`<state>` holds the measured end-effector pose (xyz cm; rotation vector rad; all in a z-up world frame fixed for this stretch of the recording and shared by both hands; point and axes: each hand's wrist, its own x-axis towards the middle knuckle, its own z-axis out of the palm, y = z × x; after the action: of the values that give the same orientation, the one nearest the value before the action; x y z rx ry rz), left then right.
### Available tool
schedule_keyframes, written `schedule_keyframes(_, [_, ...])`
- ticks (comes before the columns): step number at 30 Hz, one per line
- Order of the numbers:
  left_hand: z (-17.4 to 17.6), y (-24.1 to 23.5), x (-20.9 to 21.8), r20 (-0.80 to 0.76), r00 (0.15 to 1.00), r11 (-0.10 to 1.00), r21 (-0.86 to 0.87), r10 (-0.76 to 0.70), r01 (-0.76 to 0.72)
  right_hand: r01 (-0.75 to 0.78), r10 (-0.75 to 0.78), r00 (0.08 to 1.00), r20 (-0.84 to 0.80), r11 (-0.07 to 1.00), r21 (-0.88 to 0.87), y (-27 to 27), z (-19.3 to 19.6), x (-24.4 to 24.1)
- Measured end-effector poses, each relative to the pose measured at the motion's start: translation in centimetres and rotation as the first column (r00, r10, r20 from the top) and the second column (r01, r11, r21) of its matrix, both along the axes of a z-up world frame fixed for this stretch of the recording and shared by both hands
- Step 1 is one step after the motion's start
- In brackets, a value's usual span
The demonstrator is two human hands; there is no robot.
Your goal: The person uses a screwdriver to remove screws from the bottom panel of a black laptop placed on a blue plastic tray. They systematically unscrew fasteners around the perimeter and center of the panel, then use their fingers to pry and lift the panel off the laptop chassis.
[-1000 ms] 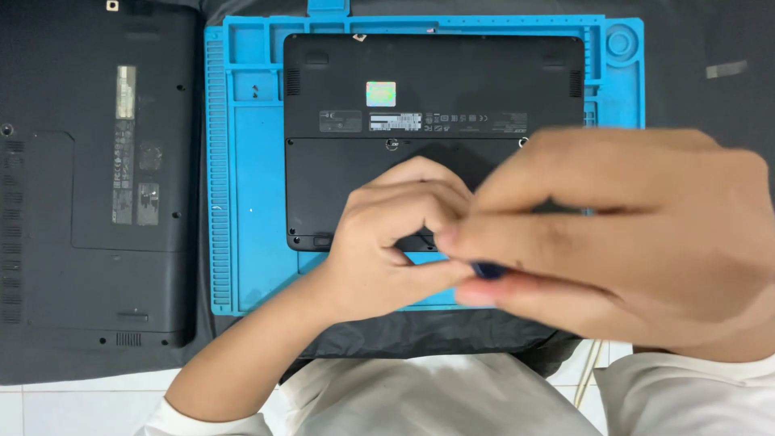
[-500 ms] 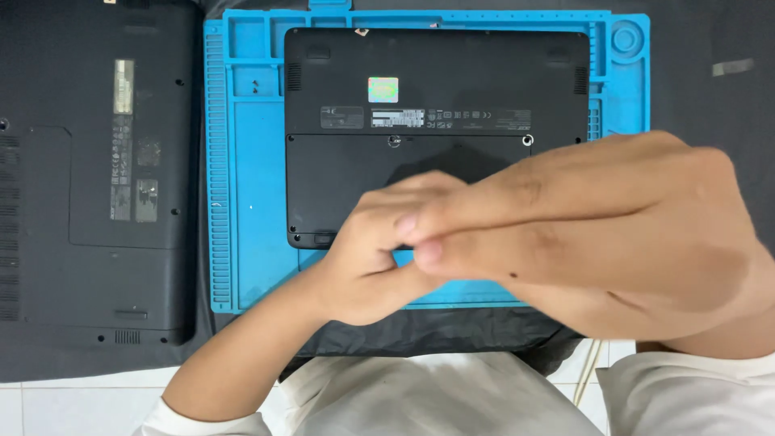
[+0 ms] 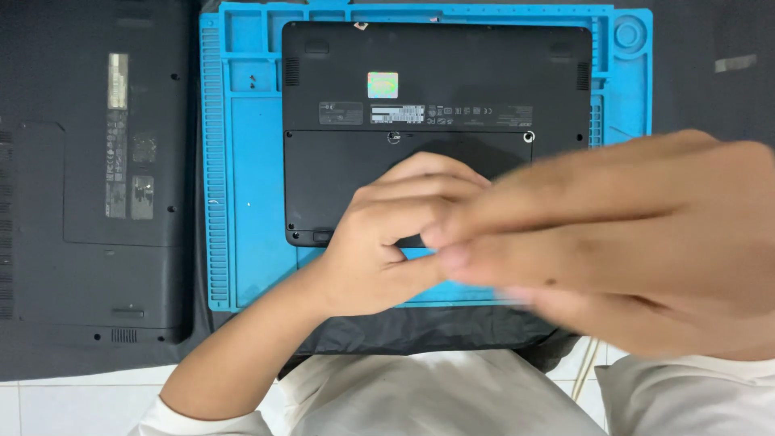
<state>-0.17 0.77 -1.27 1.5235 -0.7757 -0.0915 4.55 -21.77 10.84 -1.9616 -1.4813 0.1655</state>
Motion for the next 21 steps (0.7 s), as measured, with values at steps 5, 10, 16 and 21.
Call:
schedule_keyframes(5, [-0.5,-0.3,-0.1,0.005,0.999,0.999,-0.022,0.045,-0.044,0.1,-0.099,0.995,0.022,0.992,-0.077,-1.6,-1.8,0.0])
schedule_keyframes(10, [0.6,-0.3,0.0,-0.085,0.996,0.998,-0.063,-0.008,0.002,0.151,-0.151,0.989,0.0,0.987,-0.048,-0.5,-0.7,-0.3])
schedule_keyframes(16, [-0.2,-0.3,-0.1,-0.057,0.995,0.997,-0.013,0.078,-0.079,0.127,-0.128,0.992,0.004,0.991,0.037,0.7,-1.3,-1.2])
schedule_keyframes(21, [1.6,-0.4,0.4,0.004,0.989,0.989,-0.027,0.146,-0.145,0.135,-0.136,0.991,0.004,0.99,0.027,0.2,-0.7,-0.6])
